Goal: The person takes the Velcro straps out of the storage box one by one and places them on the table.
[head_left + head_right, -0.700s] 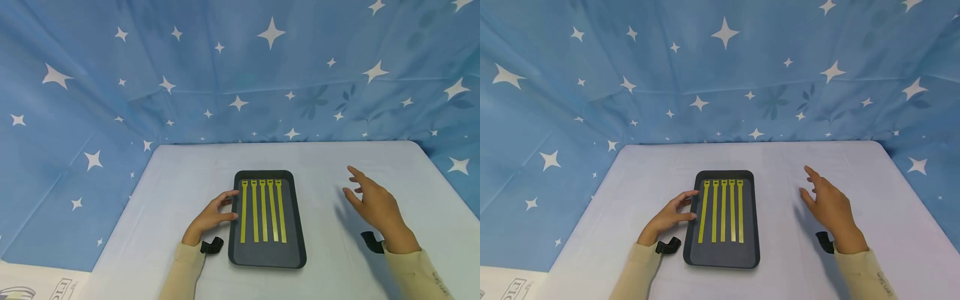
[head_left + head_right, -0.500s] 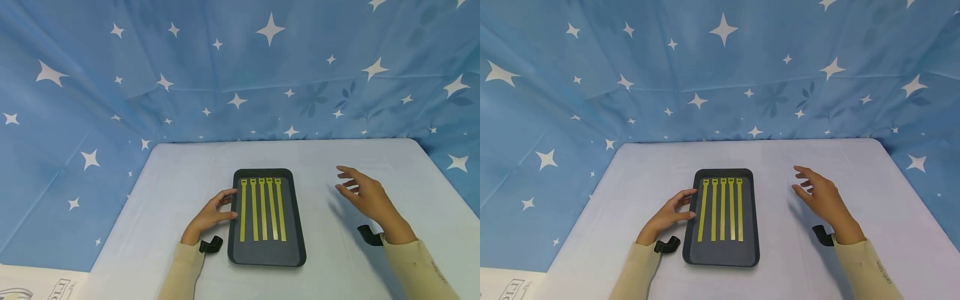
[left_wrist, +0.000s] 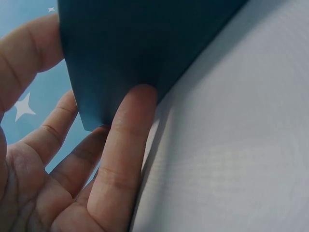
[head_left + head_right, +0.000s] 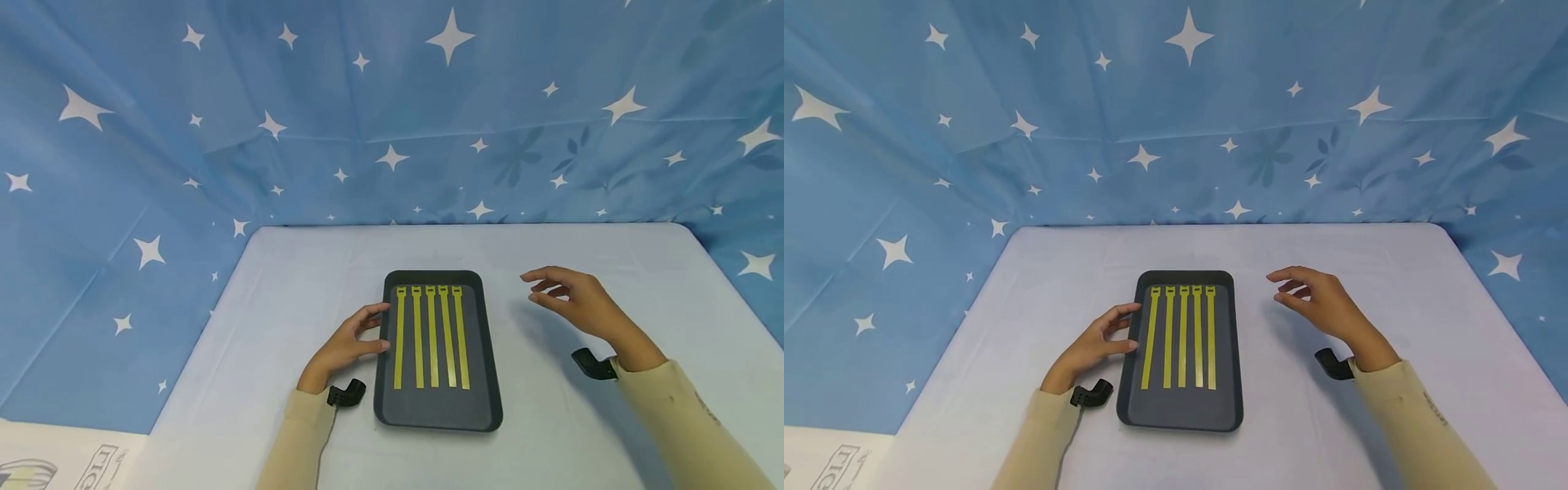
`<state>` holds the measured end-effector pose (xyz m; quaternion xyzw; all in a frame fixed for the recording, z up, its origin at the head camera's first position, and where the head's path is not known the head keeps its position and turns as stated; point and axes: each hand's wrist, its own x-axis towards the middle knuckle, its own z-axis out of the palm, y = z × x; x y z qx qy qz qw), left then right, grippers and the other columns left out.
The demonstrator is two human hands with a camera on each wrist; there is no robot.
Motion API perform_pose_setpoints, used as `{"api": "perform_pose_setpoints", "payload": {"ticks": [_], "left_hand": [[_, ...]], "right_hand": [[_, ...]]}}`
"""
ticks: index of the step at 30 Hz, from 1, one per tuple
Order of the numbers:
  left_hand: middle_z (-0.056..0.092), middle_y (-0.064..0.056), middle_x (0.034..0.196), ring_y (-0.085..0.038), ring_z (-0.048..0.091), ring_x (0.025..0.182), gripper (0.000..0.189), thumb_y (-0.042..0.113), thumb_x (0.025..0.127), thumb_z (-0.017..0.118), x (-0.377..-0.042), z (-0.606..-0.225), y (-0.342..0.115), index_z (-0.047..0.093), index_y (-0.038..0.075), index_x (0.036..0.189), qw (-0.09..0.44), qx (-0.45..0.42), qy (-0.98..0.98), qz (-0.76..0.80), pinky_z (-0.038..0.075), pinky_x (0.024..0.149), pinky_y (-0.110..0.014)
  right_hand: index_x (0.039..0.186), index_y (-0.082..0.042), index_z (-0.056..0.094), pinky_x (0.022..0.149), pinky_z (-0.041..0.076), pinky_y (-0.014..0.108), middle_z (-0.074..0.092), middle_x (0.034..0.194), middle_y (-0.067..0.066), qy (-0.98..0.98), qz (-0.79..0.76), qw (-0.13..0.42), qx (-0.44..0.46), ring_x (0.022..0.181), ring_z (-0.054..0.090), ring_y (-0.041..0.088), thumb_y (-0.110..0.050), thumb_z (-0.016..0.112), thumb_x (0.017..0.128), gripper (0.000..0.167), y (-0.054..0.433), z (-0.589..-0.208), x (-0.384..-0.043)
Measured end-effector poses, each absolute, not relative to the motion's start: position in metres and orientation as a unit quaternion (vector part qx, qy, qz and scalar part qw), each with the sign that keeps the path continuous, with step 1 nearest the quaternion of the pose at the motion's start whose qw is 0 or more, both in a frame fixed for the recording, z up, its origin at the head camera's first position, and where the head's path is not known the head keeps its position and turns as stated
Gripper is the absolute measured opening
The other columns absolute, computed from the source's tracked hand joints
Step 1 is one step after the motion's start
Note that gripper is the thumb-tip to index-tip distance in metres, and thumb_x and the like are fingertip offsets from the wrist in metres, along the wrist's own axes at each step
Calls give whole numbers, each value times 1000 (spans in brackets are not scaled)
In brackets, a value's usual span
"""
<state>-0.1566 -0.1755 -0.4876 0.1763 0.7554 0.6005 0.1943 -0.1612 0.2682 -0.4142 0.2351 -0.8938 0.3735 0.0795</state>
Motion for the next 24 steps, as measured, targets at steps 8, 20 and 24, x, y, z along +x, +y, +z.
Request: {"api": "perform_pose_setpoints", "payload": {"ticks": [8, 20, 24], "left_hand": [[37, -17, 171, -43, 40, 153, 75, 14, 99, 80, -158, -487, -176, 43, 6, 164, 195, 172, 757, 599, 35, 121, -64], [41, -17, 169, -43, 43, 151, 75, 11, 98, 81, -159, -487, -175, 45, 5, 163, 189, 169, 757, 602, 33, 123, -63], [41, -18, 169, -43, 43, 151, 74, 10, 98, 80, -159, -488, -175, 45, 4, 163, 187, 170, 758, 601, 33, 123, -63]], "right_hand": [[127, 1, 75, 88, 54, 14, 74, 125, 19, -879, 408, -4, 247, 102, 71, 8, 2, 81, 95, 33, 257, -411, -174], [125, 5, 75, 90, 60, 28, 74, 123, 22, -834, 448, -80, 313, 106, 72, 18, 5, 77, 96, 29, 234, -406, -200], [124, 7, 75, 93, 60, 30, 72, 125, 28, -808, 465, -107, 345, 108, 72, 16, 9, 75, 96, 29, 221, -406, -210]]}}
